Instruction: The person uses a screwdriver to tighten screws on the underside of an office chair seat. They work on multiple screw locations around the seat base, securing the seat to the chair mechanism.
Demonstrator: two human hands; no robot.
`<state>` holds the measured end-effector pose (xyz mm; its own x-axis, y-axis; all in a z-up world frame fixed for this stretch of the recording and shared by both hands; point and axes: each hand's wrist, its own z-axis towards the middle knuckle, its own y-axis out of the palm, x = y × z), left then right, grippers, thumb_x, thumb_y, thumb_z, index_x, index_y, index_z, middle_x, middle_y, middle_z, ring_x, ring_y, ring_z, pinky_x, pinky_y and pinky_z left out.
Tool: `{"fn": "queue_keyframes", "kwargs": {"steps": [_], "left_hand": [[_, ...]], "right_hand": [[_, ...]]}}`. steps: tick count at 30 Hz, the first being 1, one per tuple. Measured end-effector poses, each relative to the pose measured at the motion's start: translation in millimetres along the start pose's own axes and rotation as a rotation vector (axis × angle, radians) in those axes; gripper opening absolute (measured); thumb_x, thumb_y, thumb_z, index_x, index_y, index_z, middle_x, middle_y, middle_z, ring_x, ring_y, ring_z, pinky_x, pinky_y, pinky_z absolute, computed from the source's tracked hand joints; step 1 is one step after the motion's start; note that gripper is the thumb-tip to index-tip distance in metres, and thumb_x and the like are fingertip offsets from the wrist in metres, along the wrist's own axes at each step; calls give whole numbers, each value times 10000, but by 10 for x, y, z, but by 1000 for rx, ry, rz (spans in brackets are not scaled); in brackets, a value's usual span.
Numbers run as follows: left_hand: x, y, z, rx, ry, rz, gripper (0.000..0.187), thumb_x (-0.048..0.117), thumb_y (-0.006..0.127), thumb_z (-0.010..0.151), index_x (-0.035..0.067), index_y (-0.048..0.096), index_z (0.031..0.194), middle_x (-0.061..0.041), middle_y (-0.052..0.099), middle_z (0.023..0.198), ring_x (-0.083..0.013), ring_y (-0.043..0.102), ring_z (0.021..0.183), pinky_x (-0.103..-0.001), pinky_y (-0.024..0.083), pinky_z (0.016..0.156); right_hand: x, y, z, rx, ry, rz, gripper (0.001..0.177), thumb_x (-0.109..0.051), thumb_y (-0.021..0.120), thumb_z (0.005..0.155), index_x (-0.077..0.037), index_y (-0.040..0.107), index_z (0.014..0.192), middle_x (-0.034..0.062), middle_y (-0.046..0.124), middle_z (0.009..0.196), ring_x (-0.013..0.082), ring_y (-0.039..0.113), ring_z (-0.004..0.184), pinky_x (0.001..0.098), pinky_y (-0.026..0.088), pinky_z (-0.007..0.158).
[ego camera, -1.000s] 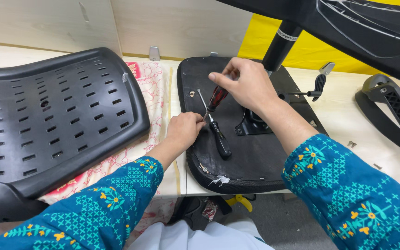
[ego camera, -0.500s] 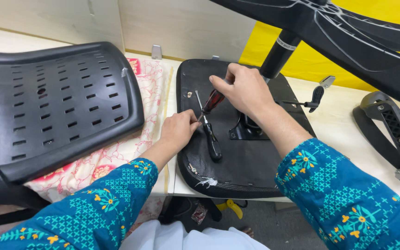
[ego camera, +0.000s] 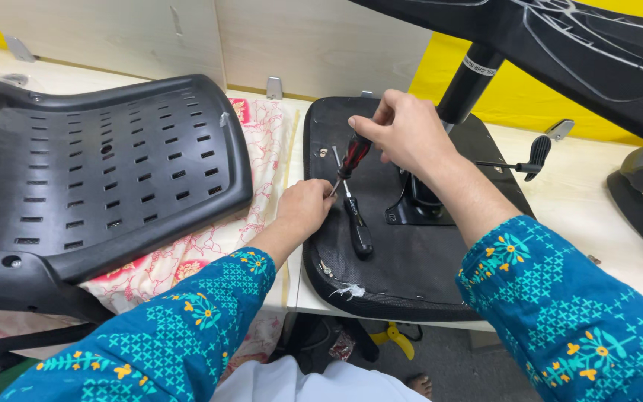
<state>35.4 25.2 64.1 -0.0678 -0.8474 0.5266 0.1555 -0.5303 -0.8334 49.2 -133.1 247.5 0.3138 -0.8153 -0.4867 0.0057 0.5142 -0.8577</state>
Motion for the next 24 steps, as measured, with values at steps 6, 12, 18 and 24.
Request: {"fn": "queue_keyframes", "kwargs": {"steps": [6, 12, 18, 24], "left_hand": [[-36, 39, 14, 48, 85, 43, 154, 279, 694, 913, 161, 761, 986, -122, 753, 910, -332, 721, 922, -469, 551, 830], [-35, -6, 26, 15, 77, 47, 179, 306, 701, 907, 151, 752, 983, -127, 754, 888, -335, 722, 903, -464, 548, 830], [-10, 4, 32, 51, 48, -8, 238, 352, 717, 900, 123, 737, 964, -133, 753, 898, -341, 720, 904, -464, 541, 830], [20, -17, 22, 43, 45, -39, 239, 340, 712, 901, 117, 750, 979, -134, 755, 904, -335, 721, 912, -458, 544, 835]], "right_hand": [[76, -62, 25, -43, -197, 61, 268, -238, 774, 863, -98, 753, 1091, 99, 782, 923, 156, 734, 705, 301, 579, 658], [93, 30, 27, 39, -230, 84, 227, -207, 771, 873, -55, 770, 1042, 118, 784, 882, 162, 739, 680, 298, 572, 665], [94, 23, 26, 125, -204, -44, 313, -297, 843, 901, 3, 766, 951, 145, 773, 831, 183, 725, 723, 316, 559, 700], [179, -46, 38, -13, -240, 37, 273, -204, 757, 845, -83, 769, 1090, 82, 776, 855, 148, 750, 681, 294, 581, 654]]}}
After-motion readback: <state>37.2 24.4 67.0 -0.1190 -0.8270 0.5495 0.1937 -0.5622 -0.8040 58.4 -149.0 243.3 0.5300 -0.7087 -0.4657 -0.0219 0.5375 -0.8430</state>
